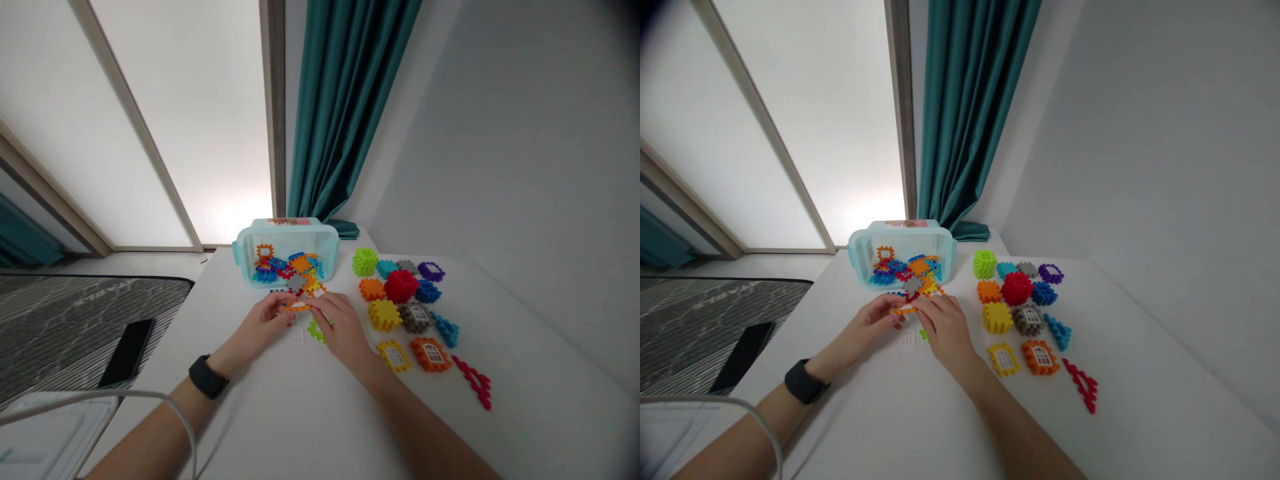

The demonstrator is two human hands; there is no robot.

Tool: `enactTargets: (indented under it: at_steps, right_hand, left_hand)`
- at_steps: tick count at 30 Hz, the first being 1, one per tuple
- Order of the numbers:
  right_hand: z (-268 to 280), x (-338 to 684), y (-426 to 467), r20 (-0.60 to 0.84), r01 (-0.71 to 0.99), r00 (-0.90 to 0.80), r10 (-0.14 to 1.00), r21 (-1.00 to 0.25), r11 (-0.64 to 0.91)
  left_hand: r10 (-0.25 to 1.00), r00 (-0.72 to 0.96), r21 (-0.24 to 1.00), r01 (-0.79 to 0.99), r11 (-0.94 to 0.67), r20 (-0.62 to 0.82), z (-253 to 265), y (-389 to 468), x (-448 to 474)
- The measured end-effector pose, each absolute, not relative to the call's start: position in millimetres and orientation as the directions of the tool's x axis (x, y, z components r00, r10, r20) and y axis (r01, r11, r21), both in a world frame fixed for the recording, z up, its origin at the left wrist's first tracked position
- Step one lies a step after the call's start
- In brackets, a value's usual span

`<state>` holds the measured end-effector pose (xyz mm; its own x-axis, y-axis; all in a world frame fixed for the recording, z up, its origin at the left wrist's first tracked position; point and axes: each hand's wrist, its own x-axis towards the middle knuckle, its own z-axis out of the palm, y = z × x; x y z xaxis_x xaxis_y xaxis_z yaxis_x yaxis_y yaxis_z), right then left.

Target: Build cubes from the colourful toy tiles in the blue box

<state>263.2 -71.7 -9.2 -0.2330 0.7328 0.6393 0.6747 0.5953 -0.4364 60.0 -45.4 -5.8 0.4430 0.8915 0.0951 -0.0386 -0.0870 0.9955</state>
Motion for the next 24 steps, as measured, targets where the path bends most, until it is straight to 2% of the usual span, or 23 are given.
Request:
enactTargets:
  at_steps: [3,6,10,15,24]
  right_hand:
    - [-9.5,262.9,-70.9,0.614,0.658,-0.249,0.749,-0.460,0.596]
    - [-10.4,260.8,-71.7,0.581,0.622,-0.231,0.780,-0.529,0.578]
    - [-9.9,258.0,-74.5,0.570,0.547,-0.250,0.782,-0.583,0.600]
    - [-8.2,258.1,-76.1,0.601,0.532,-0.263,0.754,-0.562,0.634]
    - [-1.2,263.3,-74.9,0.620,0.557,-0.306,0.723,-0.499,0.664]
  left_hand:
    - [0.885,0.406,0.961,0.049,-0.271,0.229,-5.6,-46.0,59.2]
    - [0.845,0.361,0.845,0.219,-0.488,0.394,-3.7,-48.2,58.6]
    - [0.775,0.347,0.690,0.356,-0.630,0.529,-2.3,-51.8,57.8]
    - [0.707,0.349,0.595,0.384,-0.706,0.615,-3.4,-54.2,56.9]
    - [0.688,0.362,0.574,0.380,-0.725,0.629,-1.4,-55.8,58.1]
